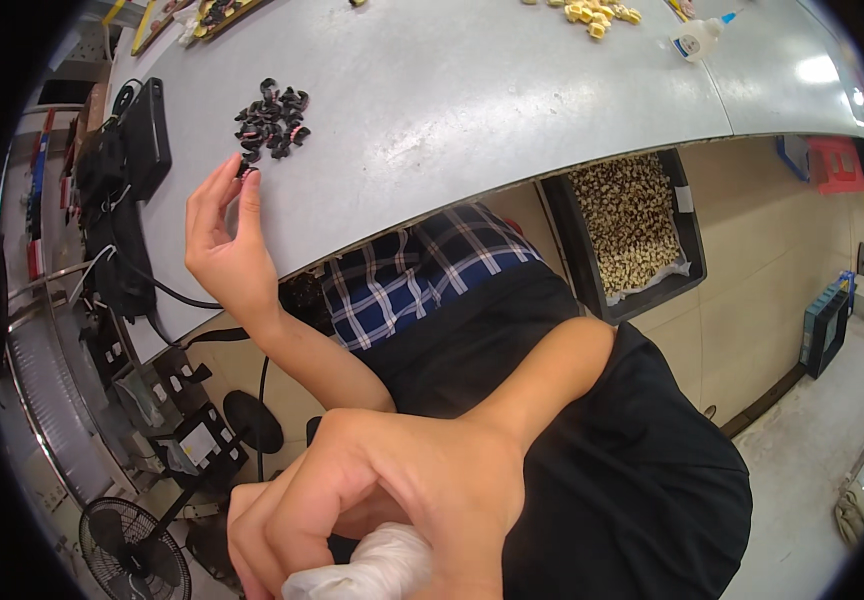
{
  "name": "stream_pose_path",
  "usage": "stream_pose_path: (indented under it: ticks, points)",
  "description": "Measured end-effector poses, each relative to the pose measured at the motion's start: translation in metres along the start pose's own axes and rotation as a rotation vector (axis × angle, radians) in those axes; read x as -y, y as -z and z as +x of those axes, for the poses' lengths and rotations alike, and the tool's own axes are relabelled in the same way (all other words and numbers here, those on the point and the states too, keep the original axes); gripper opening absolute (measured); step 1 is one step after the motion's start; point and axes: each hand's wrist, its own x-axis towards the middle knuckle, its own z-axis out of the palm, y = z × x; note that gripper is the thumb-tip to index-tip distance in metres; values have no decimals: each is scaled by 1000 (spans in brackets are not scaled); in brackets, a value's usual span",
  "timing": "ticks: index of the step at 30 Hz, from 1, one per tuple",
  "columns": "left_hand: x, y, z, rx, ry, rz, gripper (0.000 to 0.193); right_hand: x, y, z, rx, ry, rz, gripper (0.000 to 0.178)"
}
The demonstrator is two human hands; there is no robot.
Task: Applying glue to small black components and attaching them to gold-colored circular bases on a factory assembly table.
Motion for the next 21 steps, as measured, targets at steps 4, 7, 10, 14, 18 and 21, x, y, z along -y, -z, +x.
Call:
stream_pose_path:
  ticks: [4,7,10,14,18,21]
  points:
    - [2,2,1,10,9,23,30,-7,5,-1,-109,68,139,27]
    - [-9,0,1,-26,128,-70,29,11,25,5,103,-149,1,26]
    - [-9,0,5,-29,143,-93,29,8,51,-17,19,14,-75,20]
    - [4,-1,4,13,-15,-13,28,63,73,-49,-212,161,-670,21]
    - [1,9,2,21,16,-26,20,128,59,-82,-703,503,-1502,16]
    - [-4,9,0,48,31,-49,16,205,67,-116,-935,874,-1973,17]
